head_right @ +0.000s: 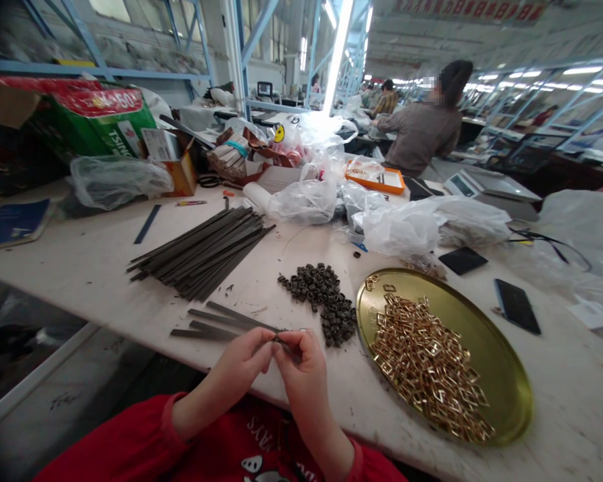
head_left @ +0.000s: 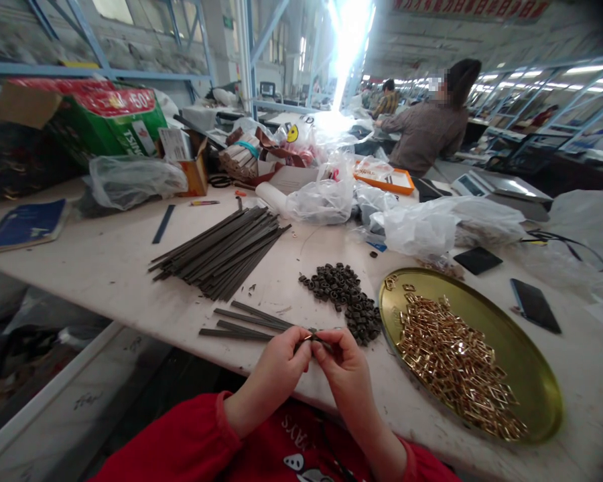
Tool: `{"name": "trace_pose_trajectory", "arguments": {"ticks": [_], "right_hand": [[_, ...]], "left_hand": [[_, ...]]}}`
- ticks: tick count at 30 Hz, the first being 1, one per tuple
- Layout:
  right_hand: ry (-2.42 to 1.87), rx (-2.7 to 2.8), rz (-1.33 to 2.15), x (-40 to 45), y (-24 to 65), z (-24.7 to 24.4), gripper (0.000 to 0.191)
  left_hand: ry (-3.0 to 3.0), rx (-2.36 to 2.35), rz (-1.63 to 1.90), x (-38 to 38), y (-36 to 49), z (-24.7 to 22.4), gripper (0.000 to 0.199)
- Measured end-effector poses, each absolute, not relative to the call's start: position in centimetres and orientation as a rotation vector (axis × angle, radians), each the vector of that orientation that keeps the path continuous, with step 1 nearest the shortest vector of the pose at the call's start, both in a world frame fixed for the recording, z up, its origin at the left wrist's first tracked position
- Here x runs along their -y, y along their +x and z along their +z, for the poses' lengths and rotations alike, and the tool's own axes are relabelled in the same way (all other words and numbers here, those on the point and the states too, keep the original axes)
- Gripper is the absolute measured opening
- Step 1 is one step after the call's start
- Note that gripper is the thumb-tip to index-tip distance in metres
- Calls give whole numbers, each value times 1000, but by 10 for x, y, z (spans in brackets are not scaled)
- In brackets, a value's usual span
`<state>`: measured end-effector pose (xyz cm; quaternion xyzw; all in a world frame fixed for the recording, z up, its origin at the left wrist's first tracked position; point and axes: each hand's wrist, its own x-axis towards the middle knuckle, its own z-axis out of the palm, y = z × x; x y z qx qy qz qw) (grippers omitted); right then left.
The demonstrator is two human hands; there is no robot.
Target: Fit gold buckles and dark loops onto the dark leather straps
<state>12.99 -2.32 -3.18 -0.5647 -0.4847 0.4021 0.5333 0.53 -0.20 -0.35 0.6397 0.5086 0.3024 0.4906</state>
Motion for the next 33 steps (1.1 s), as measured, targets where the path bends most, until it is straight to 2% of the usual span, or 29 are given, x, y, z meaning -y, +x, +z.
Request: {"name": "trace_pose_trajectory", "arguments": {"ticks": [3, 7, 11, 15, 19, 25, 30, 33], "right_hand": [[-1386, 1229, 815, 27, 129, -31, 13], [-1322, 1407, 721, 31, 131, -26, 18], [-1294, 1091, 957, 27, 132, -27, 17], [-1150, 836, 1418, 22, 135, -30, 37], [-1083, 822, 1617, 23, 137, -29, 39], [-1084, 719, 1579, 28, 133, -31, 33], [-1069, 645, 1514, 30, 132, -29, 38], [-1125, 661, 1453, 32, 131, -24, 34]], "left_hand": [[1477, -1214, 735, 0, 7, -5, 18], [1365, -1140, 759, -3, 5, -6, 20], [1379, -1087, 727, -4, 1, -4, 21], [1389, -1003, 725, -3, 1, -5, 21], [1343, -1075, 774, -2, 0, -16, 19], [1465, -1234, 695, -3, -4, -21, 20], [1524, -1152, 558, 4, -6, -5, 28], [1602, -1109, 553, 7, -6, -3, 24]]}}
